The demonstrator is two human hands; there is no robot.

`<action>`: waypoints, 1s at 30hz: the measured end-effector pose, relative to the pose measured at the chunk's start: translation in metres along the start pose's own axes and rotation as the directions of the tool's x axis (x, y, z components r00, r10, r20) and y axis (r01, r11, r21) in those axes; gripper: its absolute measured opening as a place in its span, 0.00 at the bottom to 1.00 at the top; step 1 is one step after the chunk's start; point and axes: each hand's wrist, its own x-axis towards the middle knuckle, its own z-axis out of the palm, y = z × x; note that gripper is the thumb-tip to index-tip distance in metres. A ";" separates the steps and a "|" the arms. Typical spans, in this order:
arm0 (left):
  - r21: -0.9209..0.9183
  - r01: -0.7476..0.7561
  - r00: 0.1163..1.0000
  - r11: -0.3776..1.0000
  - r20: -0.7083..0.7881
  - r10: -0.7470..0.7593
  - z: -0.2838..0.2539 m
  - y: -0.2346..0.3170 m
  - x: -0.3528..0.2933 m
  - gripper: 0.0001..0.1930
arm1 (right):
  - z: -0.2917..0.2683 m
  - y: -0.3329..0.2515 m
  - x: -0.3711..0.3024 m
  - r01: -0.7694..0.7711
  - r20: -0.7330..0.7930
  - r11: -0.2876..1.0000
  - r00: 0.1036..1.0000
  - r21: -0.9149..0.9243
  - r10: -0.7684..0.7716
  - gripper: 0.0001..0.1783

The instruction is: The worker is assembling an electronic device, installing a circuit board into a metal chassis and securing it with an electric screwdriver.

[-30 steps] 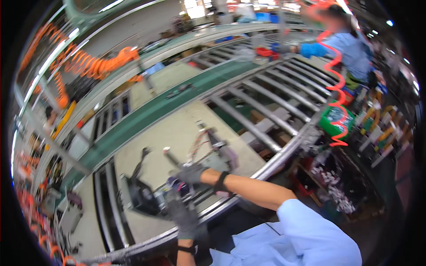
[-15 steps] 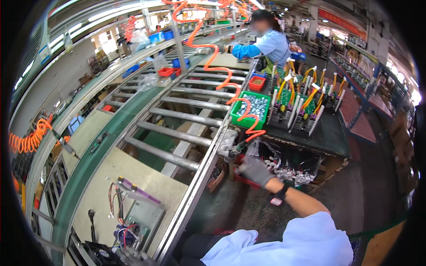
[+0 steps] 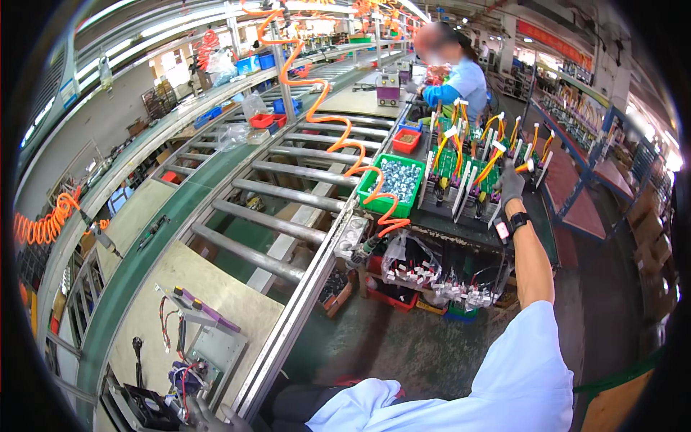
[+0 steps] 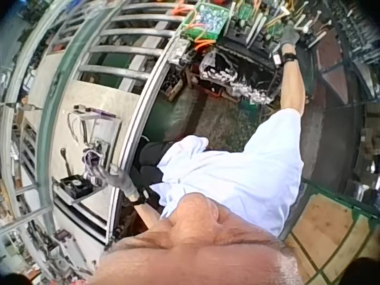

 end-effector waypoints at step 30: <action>-0.439 0.866 0.373 0.240 0.886 0.277 0.022 0.175 -0.062 0.46 | -0.062 -0.126 -0.427 -0.674 0.866 0.574 0.483 0.465 -0.134 0.23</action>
